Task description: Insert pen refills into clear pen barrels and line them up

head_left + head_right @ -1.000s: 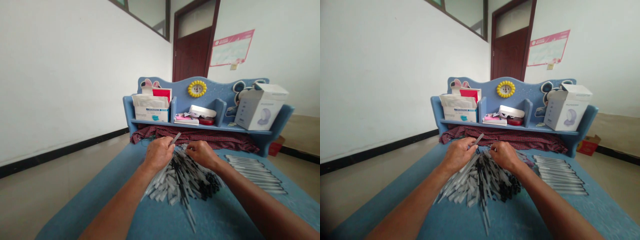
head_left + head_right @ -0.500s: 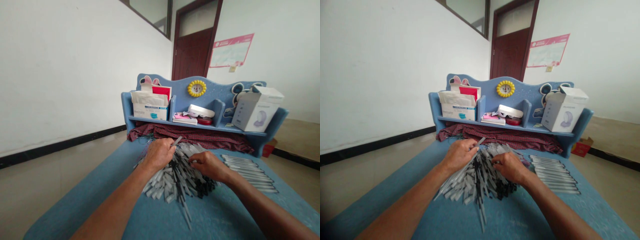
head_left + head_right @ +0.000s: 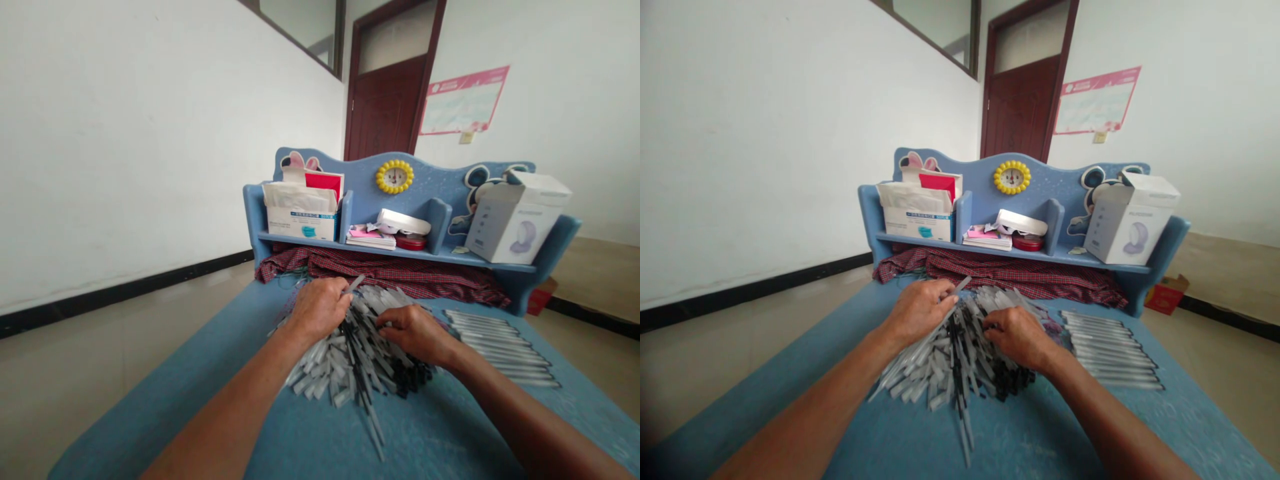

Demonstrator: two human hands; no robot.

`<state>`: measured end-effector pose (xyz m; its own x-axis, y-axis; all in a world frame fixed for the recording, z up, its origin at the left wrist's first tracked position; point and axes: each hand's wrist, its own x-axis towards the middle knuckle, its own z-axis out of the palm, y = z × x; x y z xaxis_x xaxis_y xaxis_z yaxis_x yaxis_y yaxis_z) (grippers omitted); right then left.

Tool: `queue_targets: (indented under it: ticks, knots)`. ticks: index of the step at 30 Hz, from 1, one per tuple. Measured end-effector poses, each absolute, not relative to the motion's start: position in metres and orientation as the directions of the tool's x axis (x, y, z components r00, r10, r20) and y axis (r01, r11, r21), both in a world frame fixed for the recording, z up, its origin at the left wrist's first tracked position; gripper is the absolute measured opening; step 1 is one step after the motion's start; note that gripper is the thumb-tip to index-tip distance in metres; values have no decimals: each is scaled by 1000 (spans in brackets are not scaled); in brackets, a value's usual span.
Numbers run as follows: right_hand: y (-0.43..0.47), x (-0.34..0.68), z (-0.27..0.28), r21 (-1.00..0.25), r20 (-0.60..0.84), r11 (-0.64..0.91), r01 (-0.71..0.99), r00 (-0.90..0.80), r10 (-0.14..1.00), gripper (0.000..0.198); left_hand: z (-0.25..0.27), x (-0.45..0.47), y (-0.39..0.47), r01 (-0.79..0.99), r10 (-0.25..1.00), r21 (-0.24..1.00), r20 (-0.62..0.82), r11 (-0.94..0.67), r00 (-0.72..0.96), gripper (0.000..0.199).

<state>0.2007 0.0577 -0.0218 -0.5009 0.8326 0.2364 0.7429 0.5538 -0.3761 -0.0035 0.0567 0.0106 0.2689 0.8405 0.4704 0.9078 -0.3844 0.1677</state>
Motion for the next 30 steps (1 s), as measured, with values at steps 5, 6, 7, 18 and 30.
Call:
queue_targets:
  ticks: [5, 6, 7, 18, 30]
  knots:
    - [54, 201, -19, -407, 227, 549, 730, -501, 835, 19, 10, -4, 57, 904, 835, 166, 476, -393, 276, 15]
    - [53, 201, -18, -417, 218, 535, 735, -490, 844, 18, 11, -4, 56, 905, 837, 169, 474, -391, 273, 15]
    - [53, 201, -18, -431, 211, 518, 739, -475, 854, 17, 11, -4, 56, 906, 840, 171, 472, -387, 269, 15]
    - [68, 190, -34, -365, 348, 473, 802, -353, 868, 18, 14, -3, 53, 919, 843, 141, 467, -368, 266, 16]
    - [66, 229, 4, -723, 437, 463, 513, -179, 881, 26, 19, -9, 54, 912, 851, 151, 442, -382, 283, 16]
